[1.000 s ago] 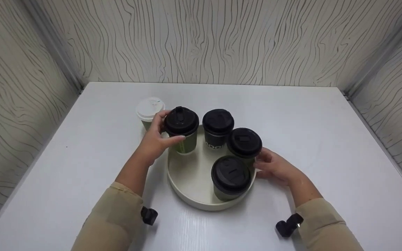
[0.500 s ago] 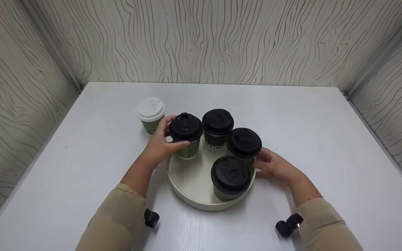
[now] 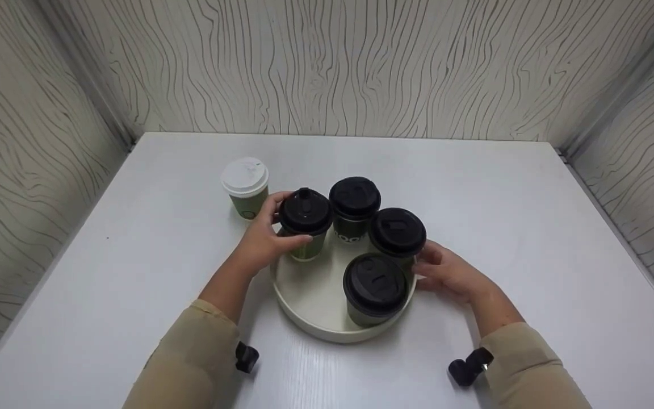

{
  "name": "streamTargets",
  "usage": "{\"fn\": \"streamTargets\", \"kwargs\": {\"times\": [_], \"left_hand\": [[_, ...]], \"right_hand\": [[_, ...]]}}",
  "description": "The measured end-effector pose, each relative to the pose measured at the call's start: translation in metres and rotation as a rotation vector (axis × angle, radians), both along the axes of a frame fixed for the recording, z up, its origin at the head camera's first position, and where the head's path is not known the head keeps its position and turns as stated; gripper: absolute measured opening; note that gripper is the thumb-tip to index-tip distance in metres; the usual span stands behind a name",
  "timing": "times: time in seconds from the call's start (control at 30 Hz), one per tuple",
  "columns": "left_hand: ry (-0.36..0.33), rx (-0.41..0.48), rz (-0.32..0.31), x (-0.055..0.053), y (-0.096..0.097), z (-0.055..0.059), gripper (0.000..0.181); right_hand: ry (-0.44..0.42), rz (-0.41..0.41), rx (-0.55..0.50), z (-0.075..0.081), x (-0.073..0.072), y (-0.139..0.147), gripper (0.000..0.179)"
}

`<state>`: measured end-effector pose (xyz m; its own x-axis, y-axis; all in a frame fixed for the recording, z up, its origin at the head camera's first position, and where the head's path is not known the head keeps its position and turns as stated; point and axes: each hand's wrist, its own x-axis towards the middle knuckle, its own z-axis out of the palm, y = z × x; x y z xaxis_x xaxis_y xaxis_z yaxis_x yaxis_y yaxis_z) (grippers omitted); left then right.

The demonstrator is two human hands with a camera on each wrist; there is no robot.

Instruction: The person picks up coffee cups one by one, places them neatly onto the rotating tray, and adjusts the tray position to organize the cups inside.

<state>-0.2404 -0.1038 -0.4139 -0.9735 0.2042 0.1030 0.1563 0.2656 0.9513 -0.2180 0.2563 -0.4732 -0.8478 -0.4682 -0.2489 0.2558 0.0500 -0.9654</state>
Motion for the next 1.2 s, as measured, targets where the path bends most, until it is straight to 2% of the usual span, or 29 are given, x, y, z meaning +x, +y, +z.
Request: {"fn": "streamTargets", "kwargs": {"times": [0.33,0.67,0.7,0.93,1.0,1.2], "left_hand": [[-0.032,-0.041,-0.005,0.001,-0.001,0.000,0.082],[-0.025,-0.030,-0.021,0.000,-0.002,0.001,0.086],[-0.029,-0.030,-0.024,0.000,-0.002,0.003,0.087],[-0.048,-0.058,-0.029,0.019,0.003,0.034,0.082],[-0.051,-0.060,-0.027,0.017,0.003,0.031,0.083],[-0.033,-0.050,-0.017,0.000,-0.002,0.002,0.091]], "right_hand": [[0.005,-0.009,0.010,0.001,0.001,-0.001,0.070],[0.011,-0.021,0.017,0.001,0.001,-0.001,0.069],[0.013,-0.020,0.022,0.001,0.001,0.000,0.069],[0.012,-0.020,0.005,0.000,0.001,0.000,0.067],[0.010,-0.017,-0.007,0.000,0.001,0.000,0.067],[0.009,-0.013,-0.023,0.000,0.001,-0.002,0.068]]}}
